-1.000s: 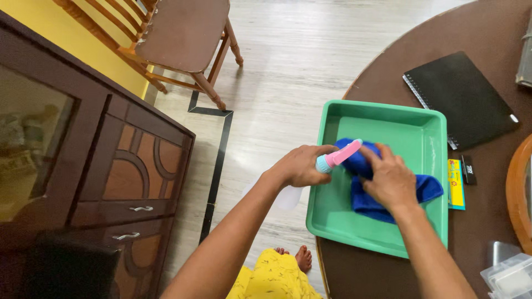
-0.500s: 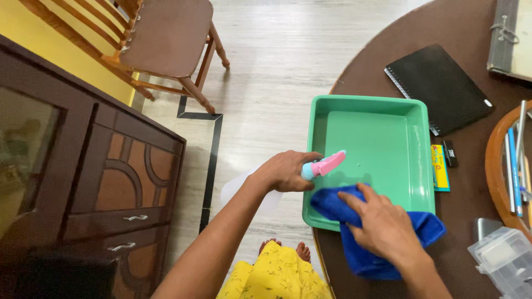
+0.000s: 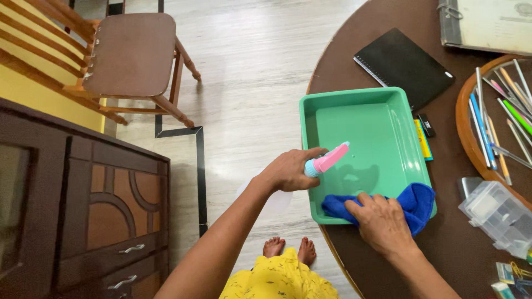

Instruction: The person cleans three plastic trays (red, blue, and green) by spraying them with a cleaning solution and wiping them with a blue cloth. The person then places a pen into the green tray.

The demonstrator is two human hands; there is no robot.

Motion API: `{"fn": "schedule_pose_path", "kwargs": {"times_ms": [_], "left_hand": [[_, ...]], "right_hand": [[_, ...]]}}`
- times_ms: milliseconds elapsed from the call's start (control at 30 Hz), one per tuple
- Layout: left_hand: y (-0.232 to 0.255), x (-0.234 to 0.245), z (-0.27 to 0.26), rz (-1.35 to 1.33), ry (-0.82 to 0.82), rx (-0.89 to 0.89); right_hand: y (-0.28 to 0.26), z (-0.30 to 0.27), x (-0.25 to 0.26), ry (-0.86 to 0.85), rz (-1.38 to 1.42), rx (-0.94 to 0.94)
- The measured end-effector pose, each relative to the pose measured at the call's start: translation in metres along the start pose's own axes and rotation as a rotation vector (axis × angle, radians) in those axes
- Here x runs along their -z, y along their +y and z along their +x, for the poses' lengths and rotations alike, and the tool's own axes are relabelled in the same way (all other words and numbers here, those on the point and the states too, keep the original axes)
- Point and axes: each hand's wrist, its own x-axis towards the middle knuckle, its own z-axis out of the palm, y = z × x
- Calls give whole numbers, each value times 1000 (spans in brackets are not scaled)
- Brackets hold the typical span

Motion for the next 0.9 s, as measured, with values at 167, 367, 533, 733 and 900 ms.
{"fn": "schedule_pose_path", "kwargs": {"times_ms": [167,367,533,733,900], "left_hand": [[23,25,-5,-116,117,-242],[66,36,9,-261,117,-432],[94,17,32,-289,155,-618],[109,-32,57,-458,222,-588],[105,-58,71,-550,223,-550]], "right_hand": [[-12,-33,17,69,34,-15],[-15,-75,60,83,-15,-183],[-3,-106,79,112,-51,-366],[4,-142,86,102,-39,-562],[7,-164,84,162,-1,-638]]}}
